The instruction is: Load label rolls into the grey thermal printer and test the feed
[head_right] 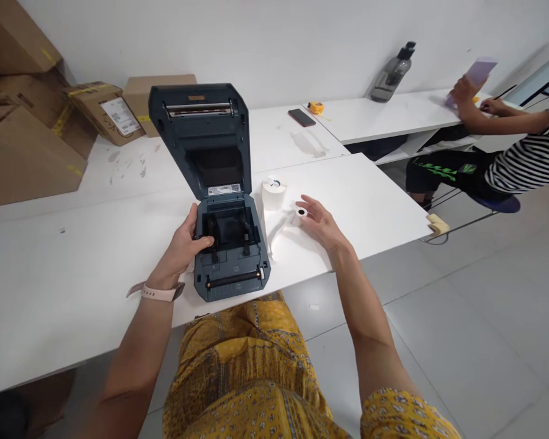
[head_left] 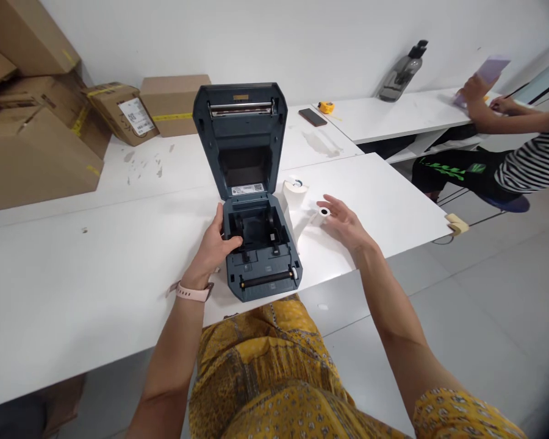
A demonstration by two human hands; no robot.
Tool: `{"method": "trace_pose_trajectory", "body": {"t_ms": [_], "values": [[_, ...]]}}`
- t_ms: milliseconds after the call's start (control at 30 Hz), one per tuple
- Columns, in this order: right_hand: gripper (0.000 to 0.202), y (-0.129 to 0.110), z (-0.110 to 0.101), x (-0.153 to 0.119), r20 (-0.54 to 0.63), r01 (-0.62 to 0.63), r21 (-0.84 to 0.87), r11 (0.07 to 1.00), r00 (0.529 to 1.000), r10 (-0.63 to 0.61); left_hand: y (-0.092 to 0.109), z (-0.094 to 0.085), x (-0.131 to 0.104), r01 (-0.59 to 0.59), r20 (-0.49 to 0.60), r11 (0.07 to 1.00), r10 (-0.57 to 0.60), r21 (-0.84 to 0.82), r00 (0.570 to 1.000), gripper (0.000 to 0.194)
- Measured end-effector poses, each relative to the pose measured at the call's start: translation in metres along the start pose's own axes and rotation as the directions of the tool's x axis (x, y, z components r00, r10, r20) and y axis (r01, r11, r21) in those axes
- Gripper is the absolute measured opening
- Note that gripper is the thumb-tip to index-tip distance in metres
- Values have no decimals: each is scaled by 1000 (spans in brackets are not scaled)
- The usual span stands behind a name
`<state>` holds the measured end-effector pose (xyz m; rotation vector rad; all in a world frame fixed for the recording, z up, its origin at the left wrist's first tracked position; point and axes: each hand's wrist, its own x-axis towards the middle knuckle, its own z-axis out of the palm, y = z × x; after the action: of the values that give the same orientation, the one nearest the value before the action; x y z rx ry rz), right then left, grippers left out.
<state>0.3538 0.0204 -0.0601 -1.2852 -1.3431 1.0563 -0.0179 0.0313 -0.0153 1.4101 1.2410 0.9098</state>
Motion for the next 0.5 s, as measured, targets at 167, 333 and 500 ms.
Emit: {"method": "trace_pose_trajectory", "body": {"t_ms": [167, 333, 500], "values": [[68, -36, -15, 27, -59, 89, -133, 987, 994, -97, -2, -9, -7, -20, -42, 991, 26, 130, 999, 124], [88, -61, -3, 80, 189, -21, -408, 913, 976, 107, -4, -17, -12, -18, -72, 989, 29, 146, 997, 124], [79, -57, 28, 110, 231, -86, -468, 880, 949, 215, -8, -18, -11, -73, -33, 987, 78, 141, 996, 120]]}}
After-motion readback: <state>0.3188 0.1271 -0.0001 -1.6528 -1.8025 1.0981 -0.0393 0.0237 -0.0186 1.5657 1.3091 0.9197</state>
